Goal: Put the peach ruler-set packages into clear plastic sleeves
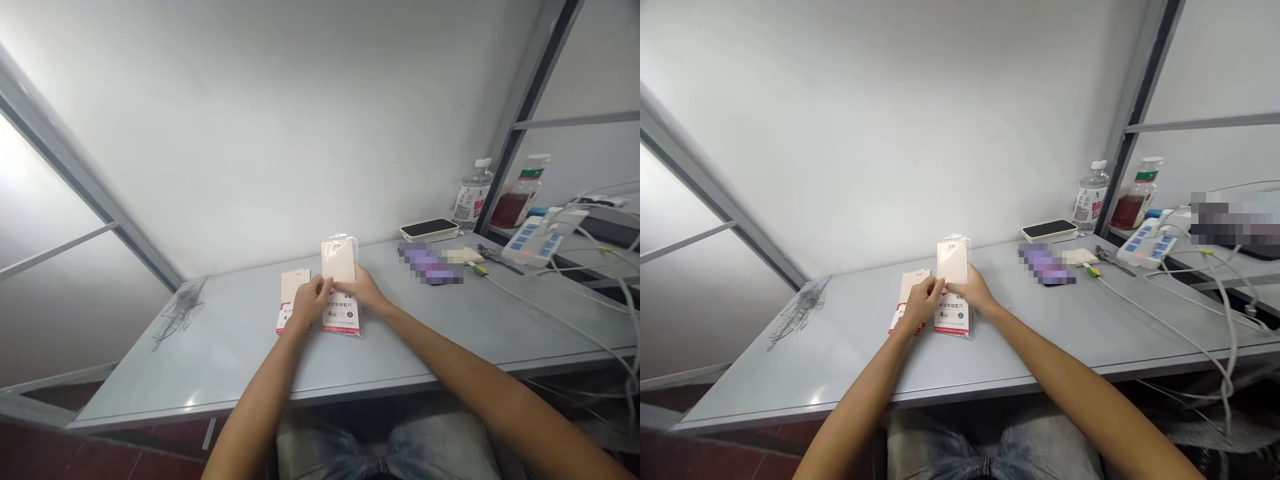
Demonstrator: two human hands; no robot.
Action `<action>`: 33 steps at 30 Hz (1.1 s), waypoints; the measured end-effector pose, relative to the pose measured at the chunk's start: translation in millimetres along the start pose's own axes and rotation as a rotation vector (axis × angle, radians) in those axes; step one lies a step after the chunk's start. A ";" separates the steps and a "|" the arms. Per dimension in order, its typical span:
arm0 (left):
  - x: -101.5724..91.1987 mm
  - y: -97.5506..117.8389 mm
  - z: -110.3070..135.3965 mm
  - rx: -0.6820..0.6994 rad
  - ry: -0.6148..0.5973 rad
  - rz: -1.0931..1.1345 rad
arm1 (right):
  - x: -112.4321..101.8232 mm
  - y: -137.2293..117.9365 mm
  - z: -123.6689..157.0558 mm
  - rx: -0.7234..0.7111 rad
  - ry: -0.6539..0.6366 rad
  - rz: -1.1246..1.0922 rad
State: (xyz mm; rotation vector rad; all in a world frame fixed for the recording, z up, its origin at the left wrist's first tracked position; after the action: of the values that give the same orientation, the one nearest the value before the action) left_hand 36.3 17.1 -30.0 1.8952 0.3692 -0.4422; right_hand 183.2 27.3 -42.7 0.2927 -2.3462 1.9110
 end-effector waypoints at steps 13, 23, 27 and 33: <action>8.6 0.5 0.7 -0.209 -0.327 0.375 | -3.6 -9.8 -1.8 0.090 0.051 -0.250; 3.7 -7.5 -6.3 -0.187 -0.168 0.438 | -1.4 -8.3 2.7 0.177 -0.138 -0.126; 2.5 -5.6 -6.4 -0.199 -0.193 0.477 | -2.7 -9.2 4.2 0.193 -0.223 -0.067; 0.7 -4.5 -6.5 -0.228 -0.232 0.520 | -2.2 -13.7 7.5 0.190 -0.299 0.004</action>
State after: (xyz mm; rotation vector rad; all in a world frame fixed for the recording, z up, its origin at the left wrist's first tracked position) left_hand 35.8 24.7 -31.8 1.6167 -0.2200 -0.2505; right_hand 188.6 17.5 -31.6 0.6313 -2.3342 2.2331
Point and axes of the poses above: each hand's wrist, its own z-axis away from the middle knuckle, its own x-axis out of the palm, y = z × x, the point moved 1 cm from there along -z, towards the middle knuckle, and after that the axes turned 2 degrees about -z, right-handed, at the moved point
